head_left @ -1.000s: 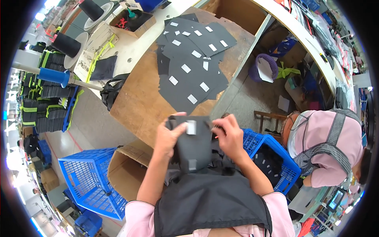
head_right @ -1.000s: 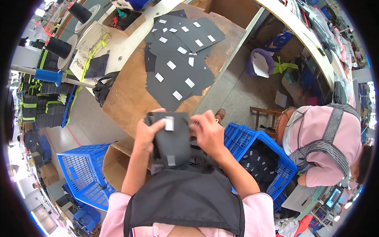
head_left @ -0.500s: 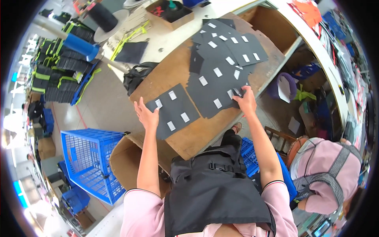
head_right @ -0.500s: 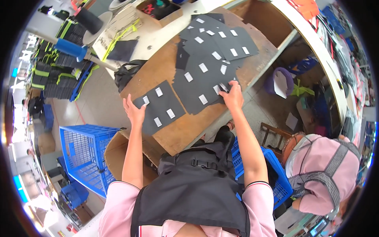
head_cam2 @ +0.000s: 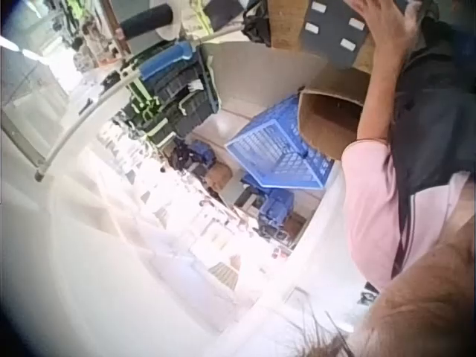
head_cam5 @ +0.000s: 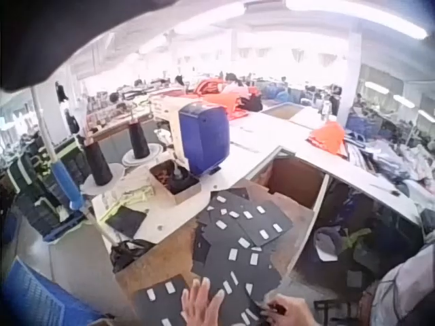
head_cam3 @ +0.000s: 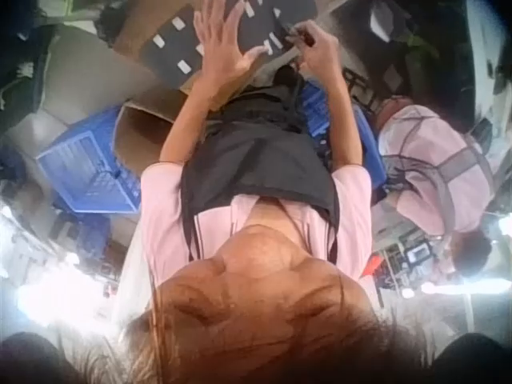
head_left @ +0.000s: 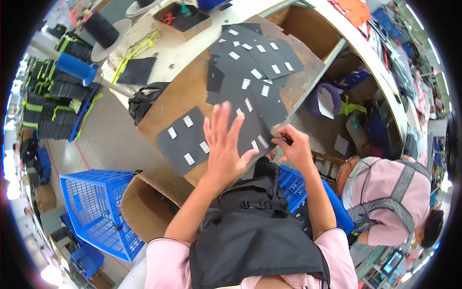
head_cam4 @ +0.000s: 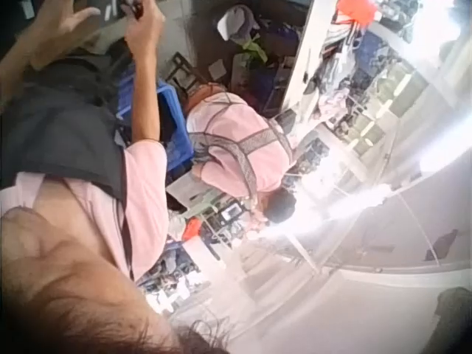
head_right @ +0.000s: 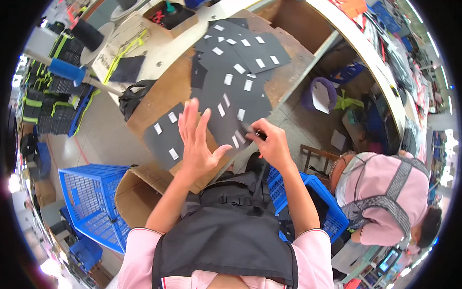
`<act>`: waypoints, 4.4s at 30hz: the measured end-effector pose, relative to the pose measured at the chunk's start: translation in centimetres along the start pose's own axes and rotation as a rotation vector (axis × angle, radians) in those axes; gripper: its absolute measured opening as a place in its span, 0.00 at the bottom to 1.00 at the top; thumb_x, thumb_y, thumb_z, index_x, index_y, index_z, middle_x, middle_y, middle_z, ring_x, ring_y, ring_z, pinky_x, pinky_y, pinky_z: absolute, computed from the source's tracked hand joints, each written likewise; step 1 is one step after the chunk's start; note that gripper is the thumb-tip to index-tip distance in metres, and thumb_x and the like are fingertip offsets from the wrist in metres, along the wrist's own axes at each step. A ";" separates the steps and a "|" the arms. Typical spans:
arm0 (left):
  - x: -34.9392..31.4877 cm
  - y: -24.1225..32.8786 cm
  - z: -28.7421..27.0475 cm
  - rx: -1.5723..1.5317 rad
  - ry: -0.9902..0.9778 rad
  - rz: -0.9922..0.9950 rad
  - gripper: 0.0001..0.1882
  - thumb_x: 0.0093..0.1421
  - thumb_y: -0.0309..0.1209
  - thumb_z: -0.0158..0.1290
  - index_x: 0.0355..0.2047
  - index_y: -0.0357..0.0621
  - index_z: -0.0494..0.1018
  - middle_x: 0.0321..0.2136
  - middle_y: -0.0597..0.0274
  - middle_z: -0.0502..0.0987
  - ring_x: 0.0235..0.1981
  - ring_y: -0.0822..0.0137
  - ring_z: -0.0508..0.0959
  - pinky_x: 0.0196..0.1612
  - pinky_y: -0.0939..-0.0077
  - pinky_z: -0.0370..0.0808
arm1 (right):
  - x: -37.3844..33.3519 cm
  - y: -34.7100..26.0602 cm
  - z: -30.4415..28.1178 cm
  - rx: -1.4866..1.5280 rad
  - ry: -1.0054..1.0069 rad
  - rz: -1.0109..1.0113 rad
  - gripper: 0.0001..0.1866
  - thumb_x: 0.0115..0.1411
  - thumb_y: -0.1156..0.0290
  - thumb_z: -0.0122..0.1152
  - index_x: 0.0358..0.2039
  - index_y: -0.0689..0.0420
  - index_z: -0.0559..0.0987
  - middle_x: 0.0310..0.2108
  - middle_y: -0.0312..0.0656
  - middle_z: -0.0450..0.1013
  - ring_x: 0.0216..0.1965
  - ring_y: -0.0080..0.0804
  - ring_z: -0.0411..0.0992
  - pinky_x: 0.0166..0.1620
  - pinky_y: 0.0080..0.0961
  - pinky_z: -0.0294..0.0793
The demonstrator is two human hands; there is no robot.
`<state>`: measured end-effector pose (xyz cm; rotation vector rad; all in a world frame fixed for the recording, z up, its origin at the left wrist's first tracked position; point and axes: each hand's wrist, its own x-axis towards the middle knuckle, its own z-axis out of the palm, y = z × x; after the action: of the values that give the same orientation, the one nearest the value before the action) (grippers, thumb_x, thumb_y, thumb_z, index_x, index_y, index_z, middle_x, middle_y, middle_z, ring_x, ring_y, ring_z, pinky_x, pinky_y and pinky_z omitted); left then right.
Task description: Trimming and processing fabric components for safety gear or apparel using scissors.
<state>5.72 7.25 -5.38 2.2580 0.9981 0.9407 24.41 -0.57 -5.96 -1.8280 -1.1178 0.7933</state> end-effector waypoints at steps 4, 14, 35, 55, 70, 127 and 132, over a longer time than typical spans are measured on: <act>4.1 2.7 0.1 -0.025 -0.532 0.167 0.33 0.42 0.34 0.63 0.51 0.45 0.66 0.49 0.56 0.69 0.54 0.53 0.63 0.53 0.61 0.61 | -0.7 -2.7 -2.5 0.043 -0.162 -0.200 0.05 0.50 0.79 0.61 0.27 0.62 0.73 0.18 0.35 0.68 0.20 0.15 0.64 0.24 0.17 0.63; -2.1 1.5 2.0 -1.235 -0.478 -0.904 0.15 0.50 0.21 0.58 0.38 0.38 0.67 0.32 0.61 0.74 0.32 0.74 0.75 0.36 0.79 0.75 | -8.6 -2.5 0.2 -0.273 0.305 -0.201 0.20 0.45 0.75 0.65 0.41 0.56 0.72 0.33 0.42 0.68 0.26 0.38 0.69 0.27 0.27 0.69; -1.7 3.7 0.3 -0.931 -0.466 -0.722 0.22 0.52 0.20 0.53 0.49 0.39 0.65 0.36 0.64 0.73 0.37 0.76 0.72 0.42 0.82 0.69 | -8.2 -1.3 0.3 -0.276 0.330 -0.398 0.15 0.44 0.81 0.63 0.36 0.59 0.76 0.26 0.43 0.68 0.25 0.37 0.69 0.27 0.26 0.68; -3.2 1.1 2.1 -1.216 -0.601 -1.016 0.14 0.54 0.31 0.57 0.38 0.35 0.71 0.32 0.61 0.76 0.32 0.74 0.75 0.37 0.78 0.73 | -7.8 0.0 0.1 -0.103 0.234 -0.154 0.18 0.48 0.79 0.61 0.41 0.58 0.71 0.30 0.39 0.66 0.27 0.23 0.66 0.32 0.16 0.64; -2.9 2.6 1.7 -1.147 -0.577 -0.990 0.11 0.48 0.24 0.57 0.33 0.36 0.72 0.29 0.64 0.75 0.29 0.76 0.74 0.34 0.81 0.71 | -8.4 -0.1 -0.9 -0.381 0.183 -0.490 0.18 0.39 0.80 0.64 0.34 0.56 0.76 0.25 0.40 0.68 0.23 0.36 0.68 0.25 0.26 0.66; 0.3 2.7 -2.2 -0.218 -0.420 -0.037 0.45 0.48 0.45 0.61 0.60 0.37 0.52 0.56 0.49 0.60 0.59 0.58 0.56 0.59 0.63 0.53 | -6.3 -0.9 -0.2 0.599 -0.170 0.201 0.12 0.52 0.79 0.60 0.38 0.64 0.73 0.29 0.26 0.66 0.32 0.11 0.62 0.36 0.13 0.63; -1.8 1.8 -0.4 -1.008 -0.728 -0.771 0.29 0.47 0.34 0.64 0.48 0.38 0.67 0.38 0.59 0.75 0.37 0.71 0.74 0.42 0.75 0.71 | -6.6 -2.9 1.2 -0.002 0.176 -0.044 0.15 0.50 0.76 0.61 0.40 0.58 0.72 0.32 0.40 0.70 0.30 0.32 0.71 0.31 0.23 0.70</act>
<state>5.33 4.86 -4.67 1.0441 0.6905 0.1342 19.63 -5.40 -3.32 -1.8304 -1.0414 0.5932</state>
